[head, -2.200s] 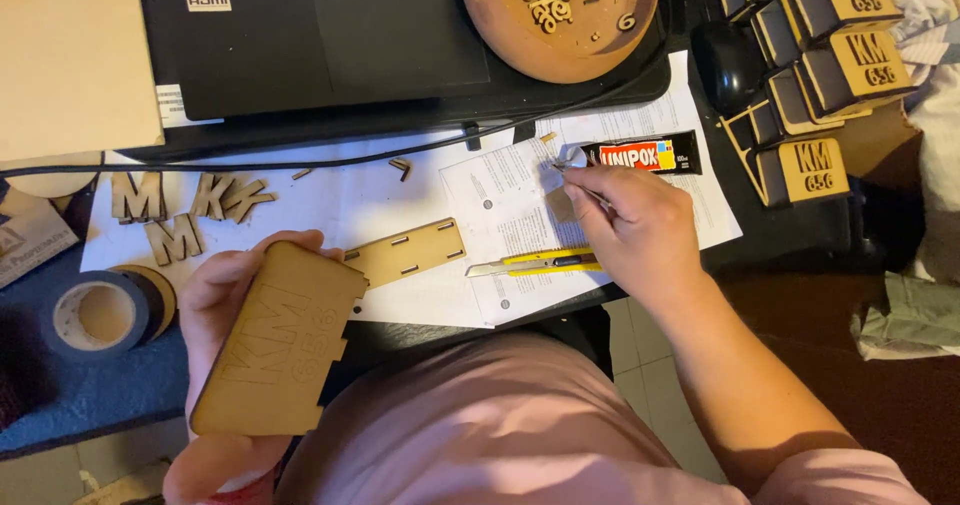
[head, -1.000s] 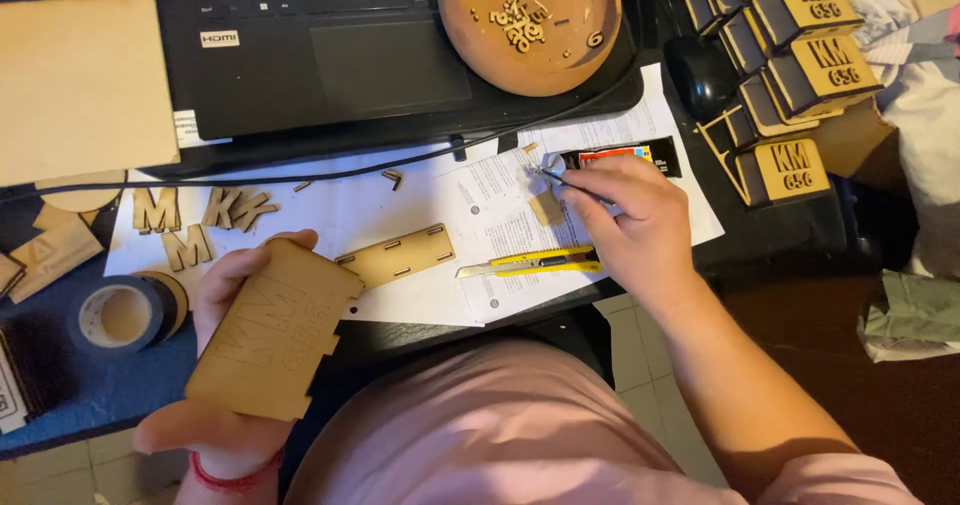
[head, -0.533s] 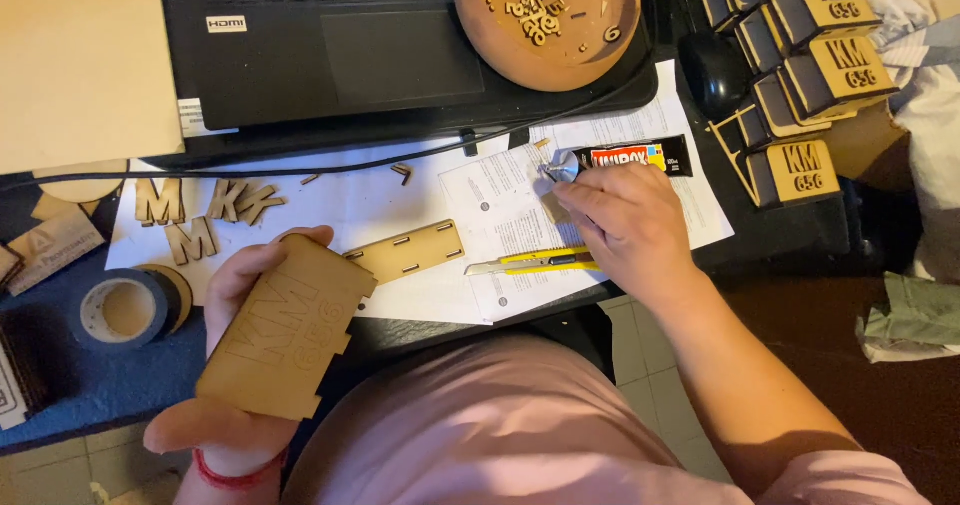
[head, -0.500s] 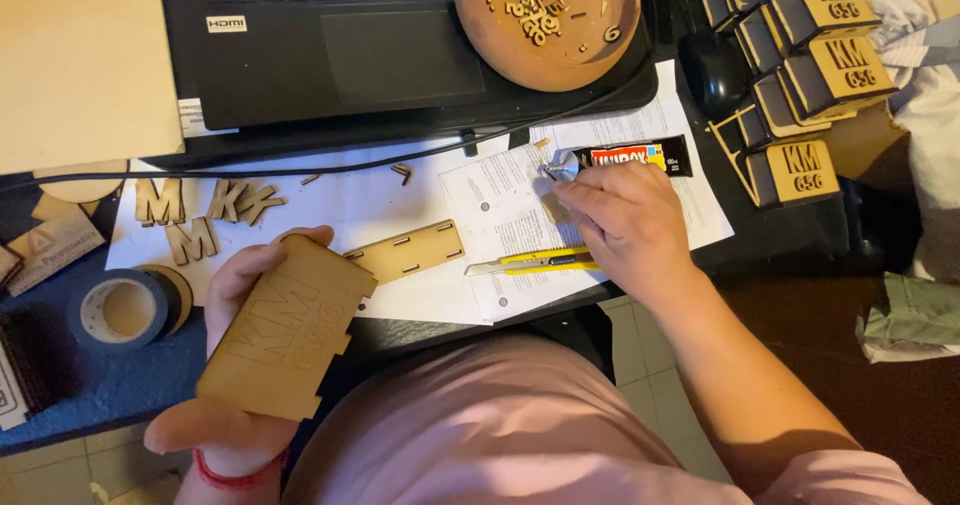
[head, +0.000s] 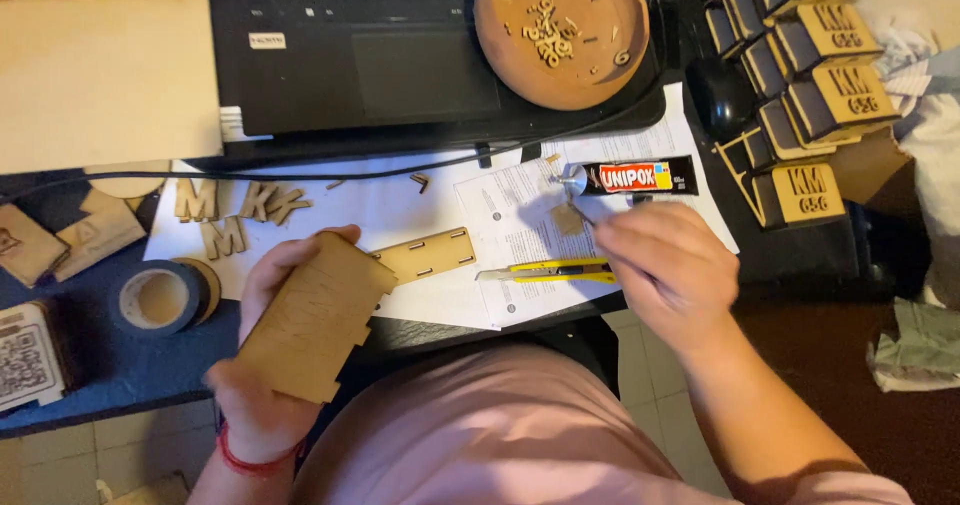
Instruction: The person assembles a wooden puzzle box by inserting small wooden sticks into slots on a larger wooden piece. They use a small stick to apply glue from a tube to the slots before inserting the pieces. The person then places the assembled box onto a laser cutter machine.
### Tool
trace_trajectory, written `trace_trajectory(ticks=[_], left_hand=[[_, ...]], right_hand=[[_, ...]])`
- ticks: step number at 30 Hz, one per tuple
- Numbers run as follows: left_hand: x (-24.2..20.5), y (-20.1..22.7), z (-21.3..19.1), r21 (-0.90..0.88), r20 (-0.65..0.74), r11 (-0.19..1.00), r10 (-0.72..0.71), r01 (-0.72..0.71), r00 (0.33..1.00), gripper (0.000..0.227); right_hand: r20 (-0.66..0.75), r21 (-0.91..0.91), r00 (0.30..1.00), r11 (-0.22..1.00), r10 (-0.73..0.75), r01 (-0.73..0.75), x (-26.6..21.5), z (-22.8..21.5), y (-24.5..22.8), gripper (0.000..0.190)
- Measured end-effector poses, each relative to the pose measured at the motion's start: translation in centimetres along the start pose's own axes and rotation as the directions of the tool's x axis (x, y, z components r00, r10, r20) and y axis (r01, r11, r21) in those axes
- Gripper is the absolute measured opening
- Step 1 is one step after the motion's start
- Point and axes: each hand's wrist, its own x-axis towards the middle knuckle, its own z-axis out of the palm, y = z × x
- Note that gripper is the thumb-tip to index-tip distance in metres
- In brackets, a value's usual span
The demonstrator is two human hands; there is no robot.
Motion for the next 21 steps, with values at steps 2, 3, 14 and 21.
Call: trace_trajectory(ticks=[2,3,14,21], left_hand=[[0.0,0.0,0.7,-0.063,-0.017,0.998,-0.009,0.008,1.0,0.082],[-0.1,0.0,1.1,-0.129,-0.032,0.991,-0.03,0.026,0.999,0.072],[-2.0,-0.3,6.9,0.4,-0.027,0.914,0.086,-0.067,0.996,0.055],[-3.9,-1.6,9.3,0.193,-0.212,0.975,-0.07,0.111,0.975,0.05]], right_hand=[[-0.06,0.08,0.998,0.997,0.018,-0.013,0.4,-0.5,-1.5,0.008],[-0.111,0.16,0.993,0.987,0.049,-0.031,0.5,-0.8,-2.4,0.006],[-0.144,0.768,0.865,0.606,0.481,-0.209,-1.5,-2.0,-8.2,0.021],[-0.067,0.798,0.843,0.536,0.534,-0.277,-2.7,-3.3,-9.5,0.019]])
